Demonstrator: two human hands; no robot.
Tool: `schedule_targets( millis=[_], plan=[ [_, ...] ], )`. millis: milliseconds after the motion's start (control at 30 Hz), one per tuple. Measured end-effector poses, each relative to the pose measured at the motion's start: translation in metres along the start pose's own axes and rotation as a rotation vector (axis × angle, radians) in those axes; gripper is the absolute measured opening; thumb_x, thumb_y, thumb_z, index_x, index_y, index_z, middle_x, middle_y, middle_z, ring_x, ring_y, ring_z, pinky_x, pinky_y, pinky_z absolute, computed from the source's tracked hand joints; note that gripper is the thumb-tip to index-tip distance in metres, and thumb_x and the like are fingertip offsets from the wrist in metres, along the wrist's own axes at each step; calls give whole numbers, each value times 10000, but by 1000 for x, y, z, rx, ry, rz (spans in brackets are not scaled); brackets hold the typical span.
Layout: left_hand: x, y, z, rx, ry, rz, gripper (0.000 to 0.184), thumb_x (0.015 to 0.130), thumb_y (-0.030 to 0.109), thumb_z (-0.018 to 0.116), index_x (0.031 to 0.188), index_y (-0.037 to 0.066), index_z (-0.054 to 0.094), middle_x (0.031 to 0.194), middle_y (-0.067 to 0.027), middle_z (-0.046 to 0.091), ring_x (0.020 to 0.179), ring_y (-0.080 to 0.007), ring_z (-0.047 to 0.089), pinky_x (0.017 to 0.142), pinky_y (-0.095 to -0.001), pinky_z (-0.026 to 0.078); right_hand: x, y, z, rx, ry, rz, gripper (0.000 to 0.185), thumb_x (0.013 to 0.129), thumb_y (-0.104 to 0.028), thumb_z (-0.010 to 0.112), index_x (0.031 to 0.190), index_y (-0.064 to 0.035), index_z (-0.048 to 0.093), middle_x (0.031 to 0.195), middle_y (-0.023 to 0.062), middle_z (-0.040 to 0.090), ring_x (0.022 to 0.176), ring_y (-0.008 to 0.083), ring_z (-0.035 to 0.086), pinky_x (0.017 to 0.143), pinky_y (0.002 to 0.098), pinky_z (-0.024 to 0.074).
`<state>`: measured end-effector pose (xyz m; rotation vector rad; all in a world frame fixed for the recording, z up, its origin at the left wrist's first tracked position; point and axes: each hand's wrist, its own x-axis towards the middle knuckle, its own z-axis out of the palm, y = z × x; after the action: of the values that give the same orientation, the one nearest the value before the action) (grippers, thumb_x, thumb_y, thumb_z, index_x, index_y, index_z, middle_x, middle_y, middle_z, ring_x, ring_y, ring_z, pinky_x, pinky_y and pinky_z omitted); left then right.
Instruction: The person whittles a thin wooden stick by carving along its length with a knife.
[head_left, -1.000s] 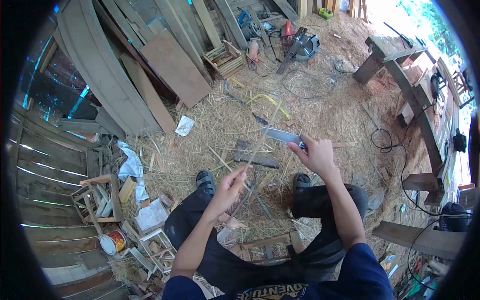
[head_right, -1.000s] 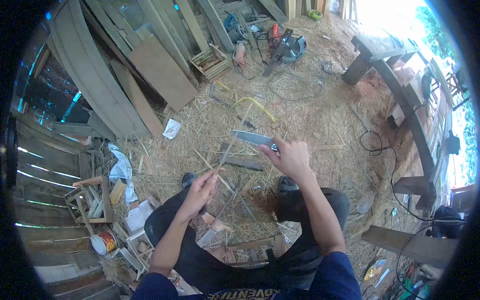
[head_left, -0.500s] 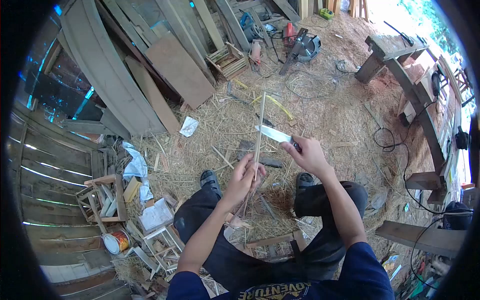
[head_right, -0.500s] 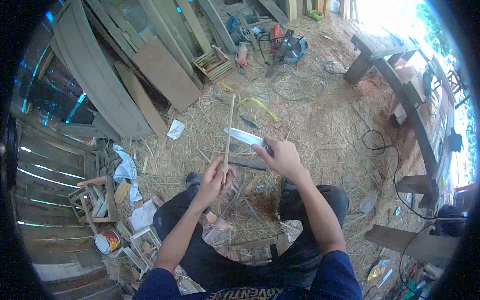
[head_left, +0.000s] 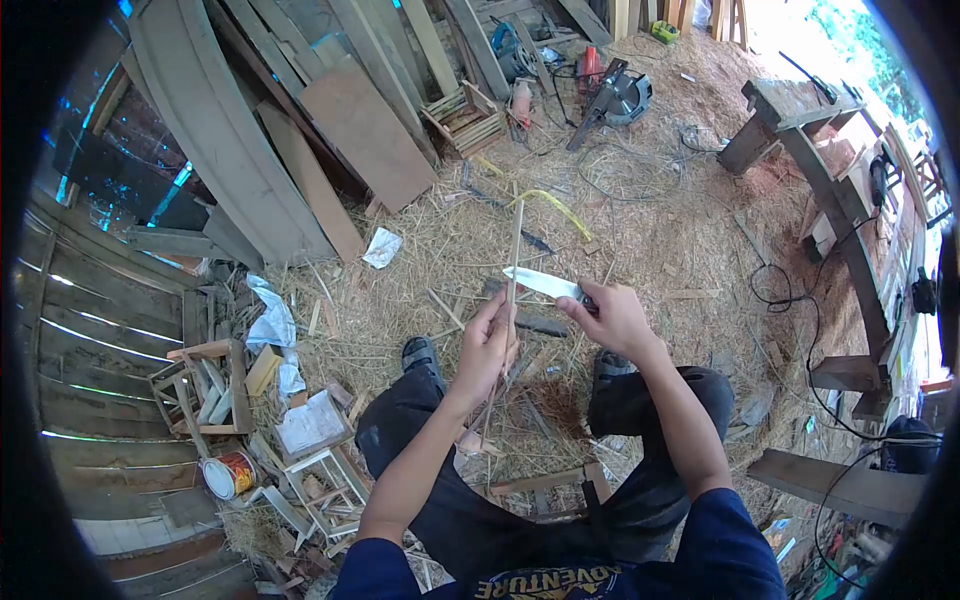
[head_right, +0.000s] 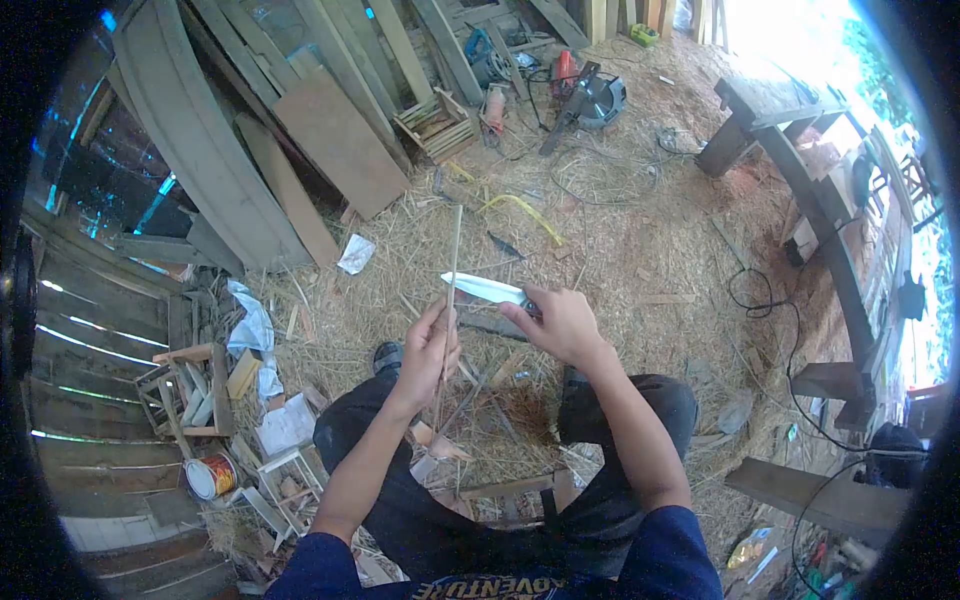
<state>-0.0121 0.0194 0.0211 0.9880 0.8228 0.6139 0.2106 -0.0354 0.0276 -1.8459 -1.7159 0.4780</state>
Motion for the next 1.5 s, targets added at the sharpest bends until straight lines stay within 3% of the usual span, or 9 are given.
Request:
schedule_targets(
  millis=[233,433,533,733,1033,1233,1300,1467,1500],
  plan=[
    [1,0,-4,67,-22,-36,367,1093,246,452,1428,104,502,650,86,327,450,-9,291,389,-206,225,2,5,-6,-26,-141,37,533,953,-556,583,866,-35,659,627,177,638,616,403,650,586,477,501],
    [-1,-18,9,203,-162,-41,349,1093,230,450,1397,73,523,695,102,360,513,4,304,453,-199,244,-2,-1,10,-190,-10,-108,480,932,-544,621,912,-64,622,585,132,618,572,356,645,527,447,475],
    [-1,-14,4,210,-193,-21,331,1093,222,447,1373,75,542,708,106,368,524,5,304,467,-195,248,-3,0,5,-156,85,-189,434,899,-475,694,806,-74,554,554,98,549,518,323,591,512,432,426],
    [-14,0,2,201,-233,-105,304,1088,215,456,1338,88,574,725,108,351,544,4,289,494,-188,251,-5,2,-6,-282,181,-289,440,870,-511,710,798,-98,577,557,55,564,512,255,603,496,386,424],
    [-22,11,1,210,-294,-156,311,1089,225,458,1330,80,592,739,106,339,574,4,278,515,-188,262,-7,9,-16,-311,229,-360,463,844,-539,729,773,-100,600,533,33,566,471,237,585,485,368,414],
    [-29,14,-11,235,-280,-187,328,1092,262,463,1322,61,583,706,105,334,538,4,271,484,-194,237,-16,38,-32,-365,208,-227,464,864,-512,724,813,-59,639,567,87,584,503,262,605,480,375,408],
    [-34,19,-31,183,-247,-223,310,1089,254,473,1304,65,593,676,112,330,523,8,266,475,-197,230,-20,140,-46,-468,302,479,409,915,-451,689,889,-43,670,639,145,644,609,333,657,548,421,478],
    [-28,-5,-54,131,-82,-201,305,1089,274,472,1287,75,591,634,116,277,502,6,243,452,-204,198,-31,89,-81,-121,695,309,377,973,-345,640,912,23,690,659,175,623,526,297,572,531,373,445],
    [-21,-4,-44,171,-71,-167,310,1089,265,470,1306,73,581,644,106,263,496,-2,225,445,-209,193,-25,63,-66,-160,498,320,388,982,-361,637,907,17,689,630,153,619,515,254,590,514,348,446]
  ],
)
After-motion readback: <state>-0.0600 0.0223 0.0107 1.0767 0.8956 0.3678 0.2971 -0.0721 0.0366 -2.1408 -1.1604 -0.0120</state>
